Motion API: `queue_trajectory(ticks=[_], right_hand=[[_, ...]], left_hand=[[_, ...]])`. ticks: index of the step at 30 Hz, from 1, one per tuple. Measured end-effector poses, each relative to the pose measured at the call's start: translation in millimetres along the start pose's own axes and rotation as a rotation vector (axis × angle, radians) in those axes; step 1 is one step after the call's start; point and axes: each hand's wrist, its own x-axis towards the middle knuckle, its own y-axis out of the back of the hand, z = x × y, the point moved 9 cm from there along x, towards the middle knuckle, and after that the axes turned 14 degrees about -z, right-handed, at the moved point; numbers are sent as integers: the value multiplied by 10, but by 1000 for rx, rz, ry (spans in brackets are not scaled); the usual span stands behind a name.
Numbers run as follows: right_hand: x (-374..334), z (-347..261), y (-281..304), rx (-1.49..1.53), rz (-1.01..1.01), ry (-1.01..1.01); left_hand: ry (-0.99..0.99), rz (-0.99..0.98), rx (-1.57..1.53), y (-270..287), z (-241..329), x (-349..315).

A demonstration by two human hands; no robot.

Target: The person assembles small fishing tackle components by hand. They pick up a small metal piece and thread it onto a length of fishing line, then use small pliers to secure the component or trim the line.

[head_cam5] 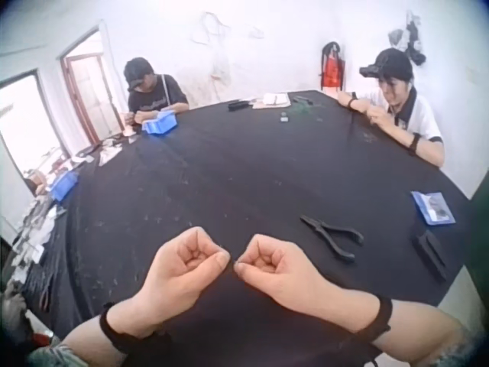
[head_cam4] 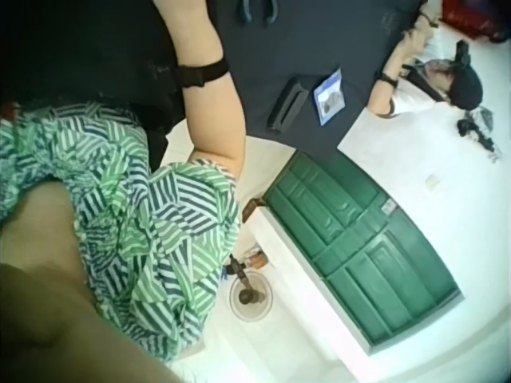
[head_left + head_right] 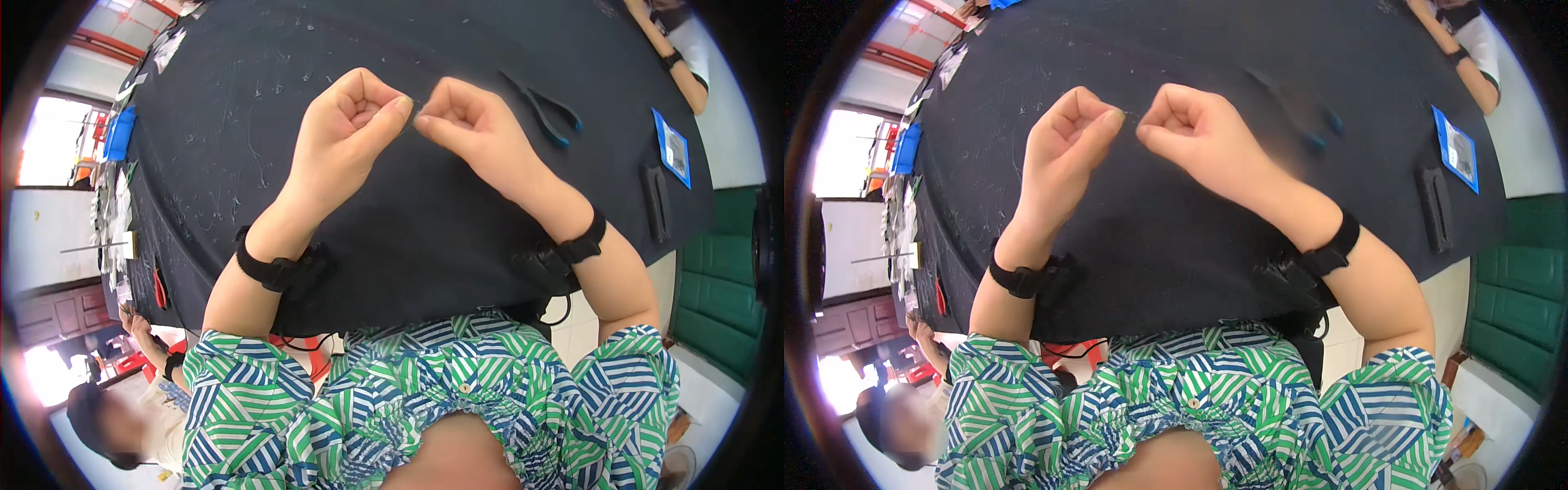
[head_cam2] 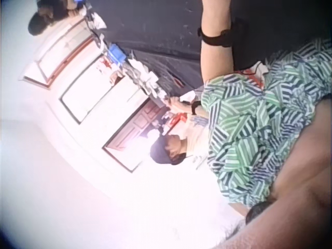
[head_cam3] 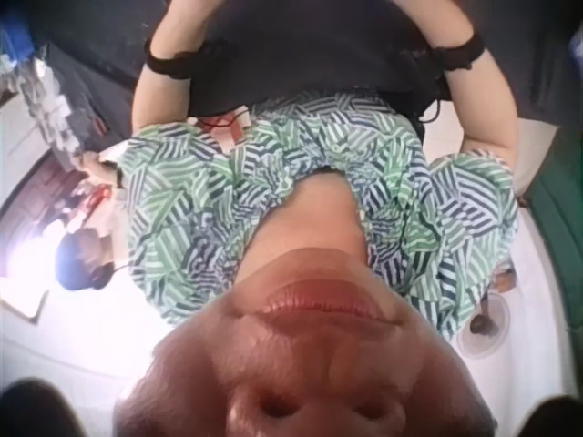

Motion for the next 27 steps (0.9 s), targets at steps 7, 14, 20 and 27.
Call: queue_trajectory(ticks=[7,14,20,27], right_hand=[[-120,-339,-12,-485,158,170],[-181,-565,-59,-722,228,382],[-270,-763,-38,-894,268,614],[-157,-496,172,-499,189,363]], left_hand=[[3,135,141,107,19,-25],[-48,135,195,95,-13,-4],[-12,9,329,-45,106,4],[-1,-41,305,-90,89,3]])
